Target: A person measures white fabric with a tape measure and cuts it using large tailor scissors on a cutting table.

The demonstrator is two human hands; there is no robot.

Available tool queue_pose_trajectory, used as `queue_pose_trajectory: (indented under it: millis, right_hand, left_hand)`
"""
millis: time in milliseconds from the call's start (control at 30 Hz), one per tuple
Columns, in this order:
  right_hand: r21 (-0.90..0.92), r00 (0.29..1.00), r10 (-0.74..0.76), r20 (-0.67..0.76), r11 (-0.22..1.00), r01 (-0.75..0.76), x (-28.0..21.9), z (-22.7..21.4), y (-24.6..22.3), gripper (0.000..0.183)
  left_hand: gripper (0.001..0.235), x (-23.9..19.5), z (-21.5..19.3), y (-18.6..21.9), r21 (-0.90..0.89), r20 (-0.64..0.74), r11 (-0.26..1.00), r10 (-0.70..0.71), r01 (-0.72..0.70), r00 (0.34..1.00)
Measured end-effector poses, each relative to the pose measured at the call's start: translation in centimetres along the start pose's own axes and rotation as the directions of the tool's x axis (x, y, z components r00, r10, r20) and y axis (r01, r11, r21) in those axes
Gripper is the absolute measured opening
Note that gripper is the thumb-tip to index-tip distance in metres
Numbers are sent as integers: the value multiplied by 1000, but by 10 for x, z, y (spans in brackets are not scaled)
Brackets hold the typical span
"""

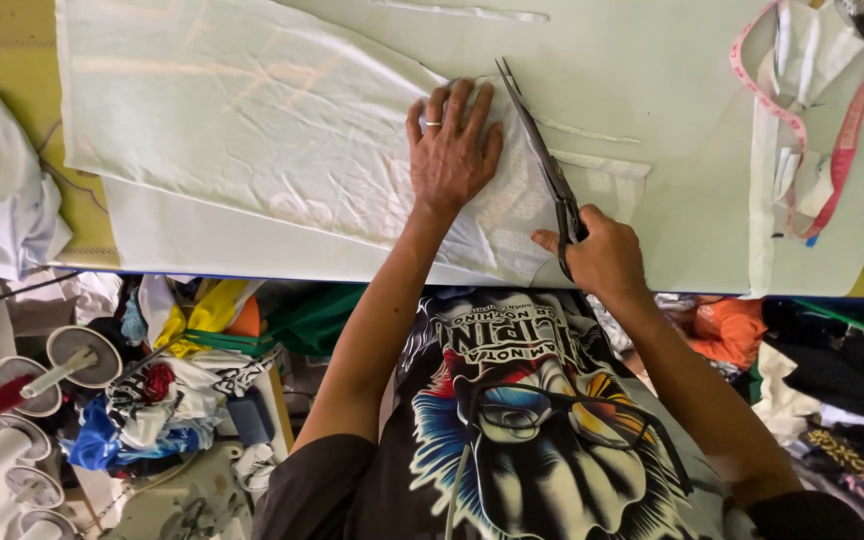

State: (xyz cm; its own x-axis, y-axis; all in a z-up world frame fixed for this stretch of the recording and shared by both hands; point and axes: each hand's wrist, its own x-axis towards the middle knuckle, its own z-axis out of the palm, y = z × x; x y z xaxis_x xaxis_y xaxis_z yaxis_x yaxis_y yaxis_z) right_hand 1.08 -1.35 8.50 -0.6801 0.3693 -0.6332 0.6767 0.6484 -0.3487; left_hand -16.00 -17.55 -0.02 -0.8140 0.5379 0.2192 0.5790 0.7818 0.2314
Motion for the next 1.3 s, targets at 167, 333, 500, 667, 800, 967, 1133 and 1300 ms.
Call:
queue_pose_trajectory:
  millis: [167,333,500,667,800,967,1133,1300]
  right_hand:
    - [147,997,-54,-64,987,63,-1,20,7,61]
    - [93,998,64,6,994,-64,-9,-2,-26,65]
    - [137,998,27,-51,990,-20,2,7,-9,67]
    - [284,988,43,-147,959,1,1,-2,33,42]
    - [171,909,195,-368,975,-140,6,-39,101,56]
    - [-174,960,111,-258,972,-159,2,-99,149,81]
    - [-232,761,-402,-509,916,328,36,-56,127,47]
    - [-267,865,-357,-352,924,273,48,-40,104,44]
  left_hand:
    - [44,0,-8,2,2,-115,1000,4,-4,993]
    - [47,-2,-6,1,2,-104,1000,9,-9,995]
    - [46,-2,9,1,5,-152,1000,13,-12,988]
    - [54,-3,6,5,30,14,998,-56,56,998]
    - [55,-2,6,6,16,36,999,-38,37,999]
    - [55,-1,5,5,14,50,999,-36,36,998]
    - [58,5,-2,3,-98,170,991,-75,92,983]
    - [38,28,-106,56,-654,-79,751,52,-91,996]
